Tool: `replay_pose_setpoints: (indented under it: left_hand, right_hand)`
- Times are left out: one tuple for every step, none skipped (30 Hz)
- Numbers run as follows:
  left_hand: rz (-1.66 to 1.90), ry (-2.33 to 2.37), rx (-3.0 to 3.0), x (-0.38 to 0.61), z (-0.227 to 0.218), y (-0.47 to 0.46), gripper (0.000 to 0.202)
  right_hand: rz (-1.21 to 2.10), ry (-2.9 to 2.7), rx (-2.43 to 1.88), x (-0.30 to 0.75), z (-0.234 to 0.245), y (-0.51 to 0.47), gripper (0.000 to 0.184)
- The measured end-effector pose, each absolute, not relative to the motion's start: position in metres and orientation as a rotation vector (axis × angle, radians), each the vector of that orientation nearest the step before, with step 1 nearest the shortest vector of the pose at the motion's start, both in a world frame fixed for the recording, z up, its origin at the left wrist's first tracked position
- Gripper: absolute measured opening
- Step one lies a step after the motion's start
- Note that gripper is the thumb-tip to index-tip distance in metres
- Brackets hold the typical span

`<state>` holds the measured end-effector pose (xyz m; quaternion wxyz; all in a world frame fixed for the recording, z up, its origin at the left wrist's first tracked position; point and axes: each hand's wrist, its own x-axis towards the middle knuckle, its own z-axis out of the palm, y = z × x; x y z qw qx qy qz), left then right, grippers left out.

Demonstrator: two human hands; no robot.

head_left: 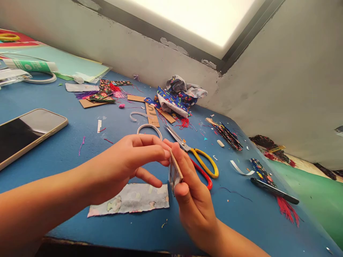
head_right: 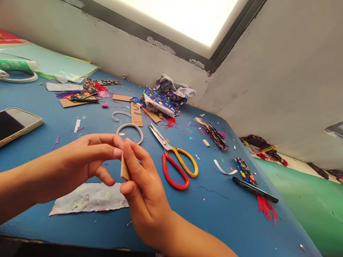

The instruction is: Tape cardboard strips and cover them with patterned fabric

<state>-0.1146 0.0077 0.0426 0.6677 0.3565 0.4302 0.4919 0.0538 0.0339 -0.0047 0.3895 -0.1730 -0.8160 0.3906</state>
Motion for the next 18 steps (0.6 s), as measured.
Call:
replay_pose_setpoints:
  left_hand:
    - [1.112,0.970,0.803,-0.1146,0.0428,0.0077,0.007]
    - [1.114,0.972,0.801,-0.1145,0.0429,0.0077,0.007]
    - [1.116,0.977,0.801,-0.1143,0.0429,0.0076,0.007]
    - [1.117,0.984,0.800,-0.1142,0.0429,0.0076,0.007]
    - [1.116,0.991,0.803,-0.1140,0.0428,0.0075,0.007]
    - [1.114,0.997,0.806,-0.1139,0.0427,0.0074,0.008]
    - [1.112,1.000,0.811,-0.1139,0.0427,0.0074,0.008]
    - [1.111,1.000,0.813,-0.1140,0.0427,0.0075,0.008]
    - [1.115,0.993,0.818,-0.1142,0.0428,0.0076,0.008]
    - [1.116,0.985,0.820,-0.1143,0.0429,0.0078,0.007]
    - [1.117,0.979,0.822,-0.1145,0.0430,0.0080,0.007]
    - [1.116,0.975,0.825,-0.1147,0.0430,0.0083,0.007]
    - [1.113,0.973,0.826,-0.1148,0.0431,0.0085,0.008]
    - [1.111,0.973,0.826,-0.1148,0.0431,0.0086,0.009]
    - [1.108,0.974,0.825,-0.1147,0.0431,0.0086,0.009]
    - [1.108,0.977,0.824,-0.1145,0.0431,0.0085,0.009]
    - [1.109,0.978,0.825,-0.1142,0.0431,0.0084,0.008]
    - [1.113,0.978,0.823,-0.1139,0.0432,0.0081,0.008]
  right_hand:
    - [1.001,-2.071,-0.432,0.0536,-0.0047,0.0340,0.048]
    - [1.009,-2.068,-0.426,0.0533,-0.0045,0.0340,0.048]
    - [1.016,-2.068,-0.420,0.0532,-0.0044,0.0339,0.048]
    - [1.020,-2.070,-0.418,0.0530,-0.0042,0.0338,0.048]
    - [1.022,-2.072,-0.417,0.0530,-0.0039,0.0336,0.048]
    - [1.024,-2.074,-0.418,0.0531,-0.0036,0.0333,0.047]
    - [1.027,-2.072,-0.420,0.0533,-0.0033,0.0330,0.047]
    - [1.032,-2.067,-0.424,0.0535,-0.0030,0.0327,0.047]
    - [1.037,-2.059,-0.430,0.0538,-0.0028,0.0324,0.046]
    - [1.043,-2.051,-0.438,0.0542,-0.0027,0.0322,0.046]
    - [1.046,-2.046,-0.445,0.0544,-0.0026,0.0321,0.046]
    - [1.048,-2.043,-0.450,0.0546,-0.0027,0.0321,0.045]
    - [1.050,-2.042,-0.451,0.0547,-0.0028,0.0322,0.045]
    - [1.052,-2.043,-0.449,0.0546,-0.0029,0.0323,0.046]
    - [1.053,-2.043,-0.445,0.0545,-0.0031,0.0325,0.046]
    - [1.052,-2.044,-0.441,0.0543,-0.0031,0.0327,0.046]
    - [1.047,-2.045,-0.438,0.0541,-0.0031,0.0329,0.046]
    - [1.040,-2.049,-0.436,0.0540,-0.0029,0.0330,0.046]
